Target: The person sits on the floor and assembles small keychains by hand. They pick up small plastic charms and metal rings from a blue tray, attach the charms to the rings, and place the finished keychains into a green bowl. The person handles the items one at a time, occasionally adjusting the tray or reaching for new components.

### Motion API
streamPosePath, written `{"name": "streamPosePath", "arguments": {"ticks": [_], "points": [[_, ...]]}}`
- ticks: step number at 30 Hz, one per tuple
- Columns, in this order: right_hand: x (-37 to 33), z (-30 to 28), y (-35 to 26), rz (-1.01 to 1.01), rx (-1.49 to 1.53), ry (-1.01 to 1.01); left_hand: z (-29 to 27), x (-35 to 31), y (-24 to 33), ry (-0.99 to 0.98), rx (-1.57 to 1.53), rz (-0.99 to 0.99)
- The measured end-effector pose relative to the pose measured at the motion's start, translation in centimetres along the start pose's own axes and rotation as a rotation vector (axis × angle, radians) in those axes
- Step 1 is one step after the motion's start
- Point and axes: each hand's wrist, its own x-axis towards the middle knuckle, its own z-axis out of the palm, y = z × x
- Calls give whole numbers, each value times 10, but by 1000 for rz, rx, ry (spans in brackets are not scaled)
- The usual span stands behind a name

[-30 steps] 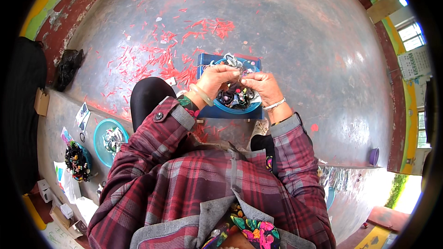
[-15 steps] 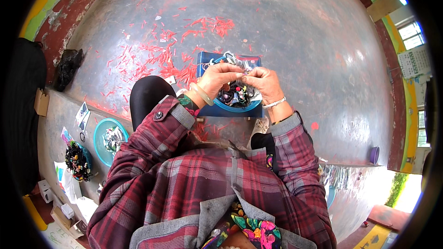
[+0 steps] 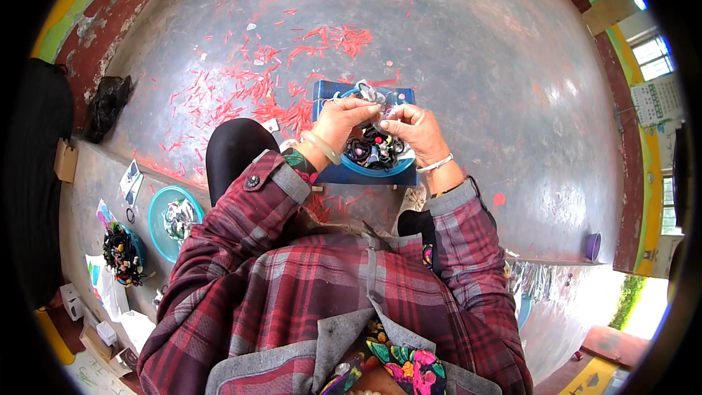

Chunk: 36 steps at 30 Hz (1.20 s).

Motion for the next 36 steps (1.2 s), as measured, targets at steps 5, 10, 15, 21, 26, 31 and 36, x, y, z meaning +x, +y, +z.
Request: {"name": "streamPosePath", "arguments": {"ticks": [5,10,15,21,26,31,36], "points": [[-1,3,-1,-67,-194,85,0,0,1,27,-148,-28],[-2,13,1,-176,-458,266,3,4,-6,84,-180,13],[-2,18,-10,-484,-1110,448,5,7,-17,15,-150,-70],[-7,27,-14,-654,-1554,446,18,1,-20,-36,-123,13],[-12,42,-13,-743,-1534,368,14,5,-22,-44,-147,21],[-10,37,-19,-703,-1260,175,1,9,-29,-8,-81,27],[1,-1,-6,-226,-599,267,6,8,-15,-19,135,81]]}}
